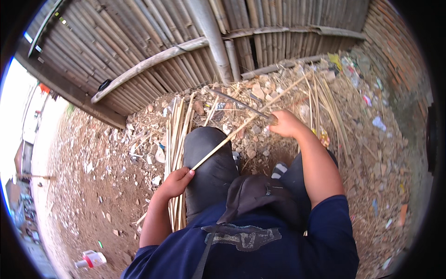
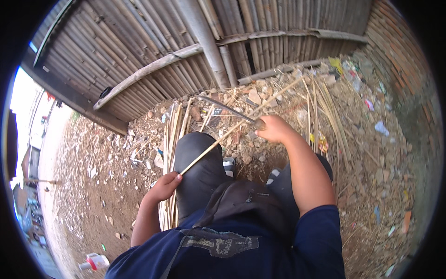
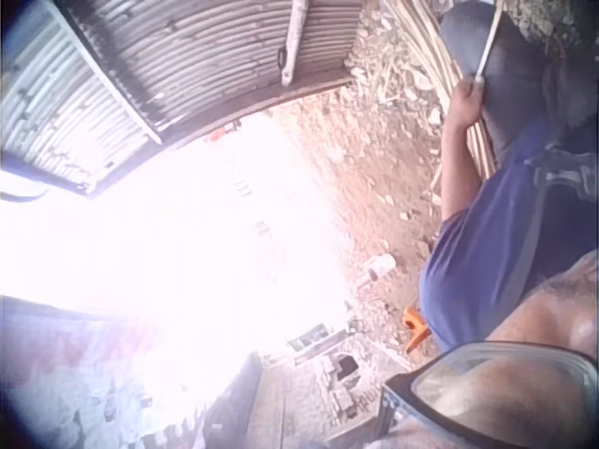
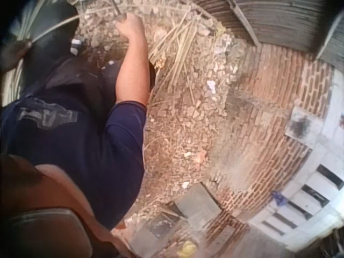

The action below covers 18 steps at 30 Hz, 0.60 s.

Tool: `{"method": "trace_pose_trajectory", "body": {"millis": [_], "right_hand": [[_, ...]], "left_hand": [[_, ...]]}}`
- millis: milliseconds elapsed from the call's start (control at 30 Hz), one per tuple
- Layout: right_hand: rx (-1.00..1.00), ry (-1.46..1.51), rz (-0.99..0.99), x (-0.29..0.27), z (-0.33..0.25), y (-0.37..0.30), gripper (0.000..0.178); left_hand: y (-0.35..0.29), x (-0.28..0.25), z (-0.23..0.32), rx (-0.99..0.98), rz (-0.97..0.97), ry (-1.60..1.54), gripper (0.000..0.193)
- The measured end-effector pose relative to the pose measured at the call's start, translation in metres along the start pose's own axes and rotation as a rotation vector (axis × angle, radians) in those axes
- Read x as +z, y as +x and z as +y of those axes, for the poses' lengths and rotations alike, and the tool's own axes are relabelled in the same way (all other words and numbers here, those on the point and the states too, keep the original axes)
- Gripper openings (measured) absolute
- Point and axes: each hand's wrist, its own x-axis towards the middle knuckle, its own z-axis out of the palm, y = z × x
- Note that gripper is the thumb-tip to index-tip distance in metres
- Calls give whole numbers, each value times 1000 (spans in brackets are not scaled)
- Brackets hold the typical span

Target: The person shaves and thins out long strips of bamboo using a knife while sitting on the ground.

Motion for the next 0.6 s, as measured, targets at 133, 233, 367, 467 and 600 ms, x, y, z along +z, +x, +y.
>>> {"method": "trace_pose_trajectory", "body": {"millis": [133, 233, 367, 467, 600], "right_hand": [[-203, -51, -109, 12, -36, -11, 34], [-177, 71, -258, 10, -22, -3, 38], [34, 107, 29, 17, 24, 21, 34], [6, 15, 57, 23, 34, 23, 33], [-115, -37, -161, 11, -22, -3, 35]], "left_hand": [[0, -3, -13, -41, -41, -60, 42], [2, 1, -10, -63, -11, -60, 43], [4, 3, 6, -27, 63, 142, 45], [5, 1, 15, -28, 43, 125, 44], [7, -3, -10, -29, -20, -42, 45]]}}
